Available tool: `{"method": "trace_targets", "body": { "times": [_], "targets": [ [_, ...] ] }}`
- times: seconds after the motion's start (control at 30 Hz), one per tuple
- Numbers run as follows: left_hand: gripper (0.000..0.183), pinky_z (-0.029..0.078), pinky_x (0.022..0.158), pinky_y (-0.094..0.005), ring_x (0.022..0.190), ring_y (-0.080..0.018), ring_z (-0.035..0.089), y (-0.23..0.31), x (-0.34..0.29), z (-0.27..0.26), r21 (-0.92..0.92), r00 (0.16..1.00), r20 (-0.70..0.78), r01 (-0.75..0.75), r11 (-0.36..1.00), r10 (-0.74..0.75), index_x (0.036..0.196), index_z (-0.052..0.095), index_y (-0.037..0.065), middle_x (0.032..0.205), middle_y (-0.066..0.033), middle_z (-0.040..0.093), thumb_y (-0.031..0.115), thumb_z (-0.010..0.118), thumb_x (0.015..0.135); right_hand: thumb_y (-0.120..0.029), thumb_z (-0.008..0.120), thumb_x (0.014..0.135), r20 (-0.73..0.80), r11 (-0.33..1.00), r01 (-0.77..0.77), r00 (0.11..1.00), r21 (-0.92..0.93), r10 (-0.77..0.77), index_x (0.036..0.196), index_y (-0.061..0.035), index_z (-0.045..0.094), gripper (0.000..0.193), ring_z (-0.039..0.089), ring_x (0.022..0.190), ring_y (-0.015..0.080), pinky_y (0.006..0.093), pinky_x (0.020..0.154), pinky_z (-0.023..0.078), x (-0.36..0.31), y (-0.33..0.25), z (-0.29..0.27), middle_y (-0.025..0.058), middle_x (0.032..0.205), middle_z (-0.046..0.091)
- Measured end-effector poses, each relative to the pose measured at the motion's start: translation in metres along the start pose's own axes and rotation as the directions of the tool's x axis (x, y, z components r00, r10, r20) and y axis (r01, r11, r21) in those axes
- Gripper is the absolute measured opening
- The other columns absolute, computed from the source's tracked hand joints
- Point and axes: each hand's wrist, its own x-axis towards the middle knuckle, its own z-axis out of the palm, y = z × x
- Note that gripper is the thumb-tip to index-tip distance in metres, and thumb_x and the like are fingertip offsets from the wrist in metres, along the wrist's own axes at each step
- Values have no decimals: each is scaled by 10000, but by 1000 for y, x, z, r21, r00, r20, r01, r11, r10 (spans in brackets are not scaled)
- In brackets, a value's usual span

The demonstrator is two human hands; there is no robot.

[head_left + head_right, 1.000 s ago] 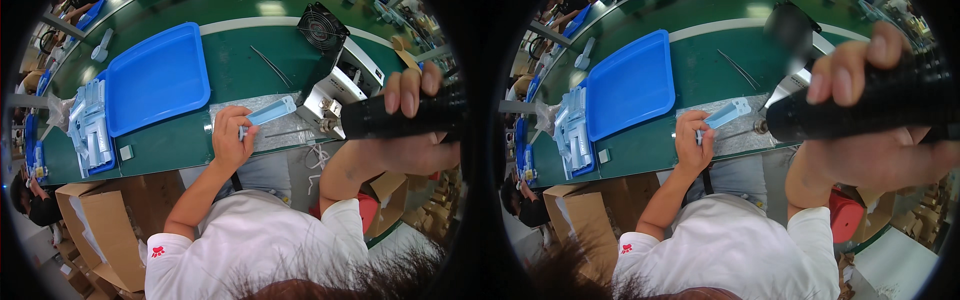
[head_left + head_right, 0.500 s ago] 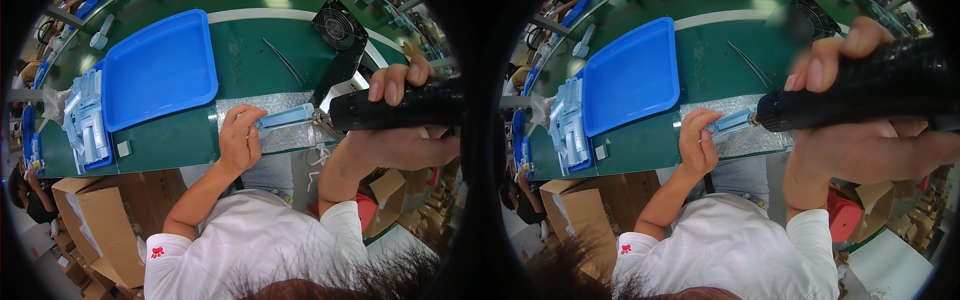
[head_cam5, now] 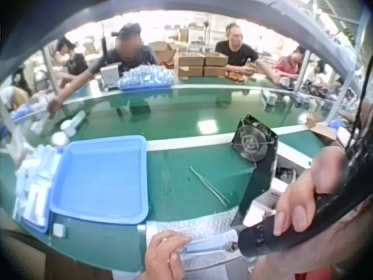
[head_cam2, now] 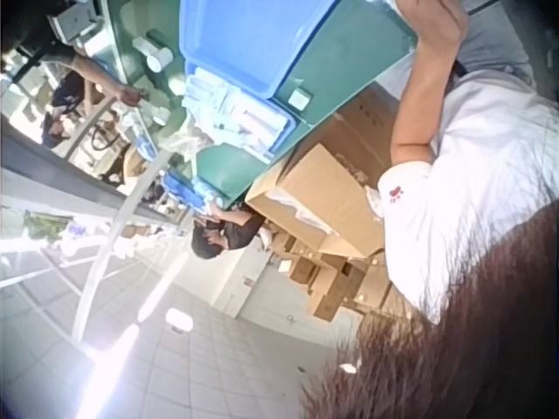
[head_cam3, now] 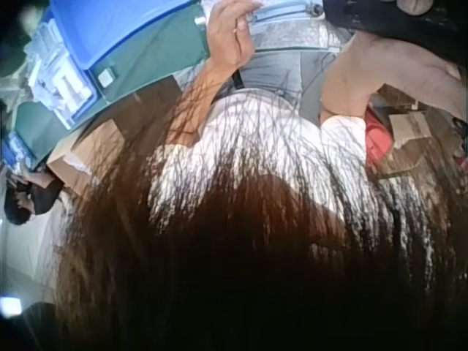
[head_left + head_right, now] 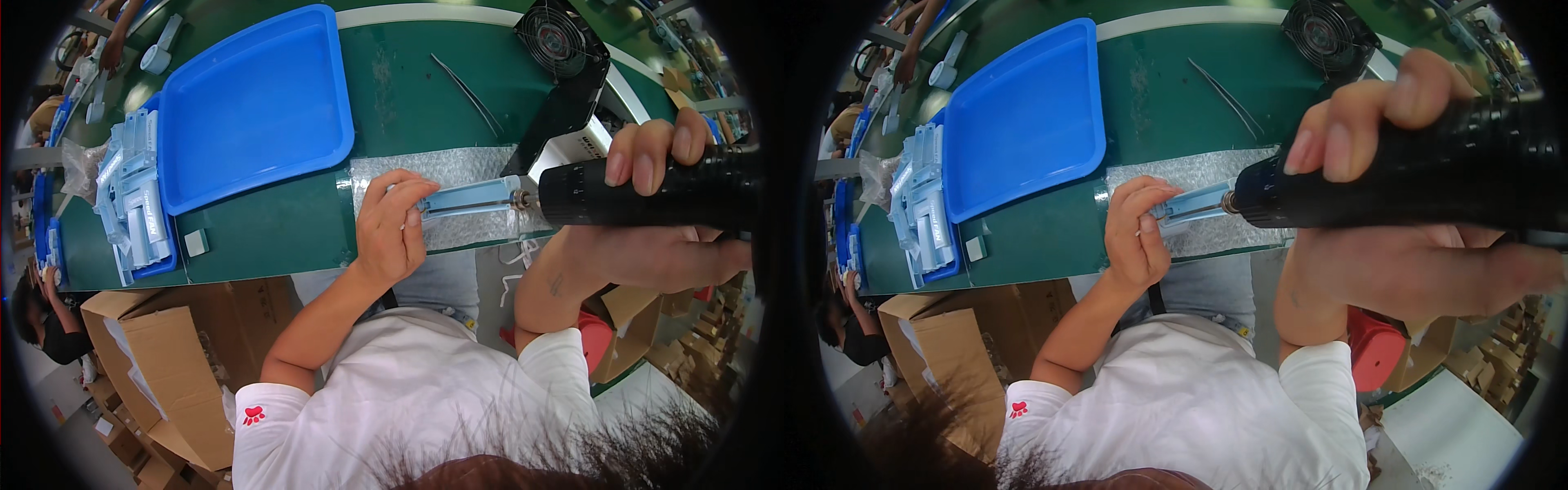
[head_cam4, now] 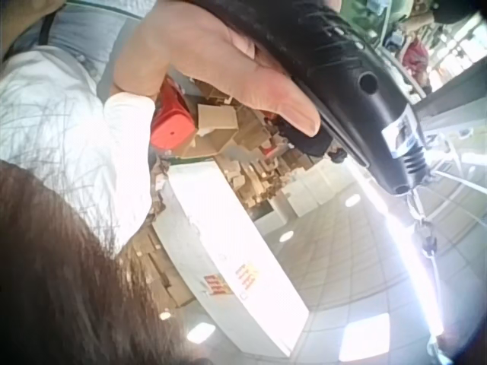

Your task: The person repeatedly picks up light-blue plastic components from a blue tray and uses a handheld power tool to drive screws into them. After each assembly, the person places the finished part onto the green workbench. The process is repeated for multiple identical components throughout the clip.

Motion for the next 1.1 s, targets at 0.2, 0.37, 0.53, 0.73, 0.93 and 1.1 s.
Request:
{"method": "trace_targets", "body": {
  "times": [0.2,0.37,0.53,0.73,0.93,1.1],
  "targets": [
    [241,520,863,-440,999,-357,626,-7,-6,3,-45,999,-49,-11,999,9,1121,631,-14,1051,-159,688,-26,475,937,-773,342,975,-77,998,-19,997,52,23,1215,-11,477,811,583,693,205,341,550,479,-8,3,-1,158,1021,496],
    [238,515,860,-428,989,-351,623,-6,-5,-1,-17,999,-28,18,1000,-19,1136,619,-16,1039,-174,683,-8,459,960,-767,411,963,-85,978,-48,994,204,67,1227,3,466,816,590,695,217,353,552,488,-12,10,20,154,1004,520],
    [269,512,856,-416,965,-340,632,7,4,3,-11,996,-51,72,997,-72,1203,602,-30,1040,-185,682,19,440,993,-733,493,950,-181,987,-30,982,157,59,1285,-108,513,709,595,722,233,364,588,497,-2,21,20,159,996,559],
    [363,503,866,-377,959,-270,653,7,6,1,-46,979,-69,189,981,-192,1343,564,-43,1075,-194,684,95,383,1060,-605,602,957,148,919,-100,988,382,46,1331,-66,468,670,552,846,205,333,719,474,35,-43,-39,160,1111,497],
    [354,500,886,-372,982,-264,654,14,11,16,-69,982,-28,184,980,-187,1309,589,-39,1101,-197,675,111,379,1066,-662,522,983,-45,946,-54,998,-320,42,1306,-63,465,683,598,729,239,385,642,517,34,-69,-44,199,1053,583],
    [309,491,912,-398,1019,-317,634,13,10,23,-13,997,10,74,997,-74,1221,622,-45,1113,-193,674,94,411,1044,-638,478,1016,-312,678,62,854,-733,-416,1212,-33,491,637,572,553,197,325,502,504,41,-37,3,135,827,598]
  ]
}}
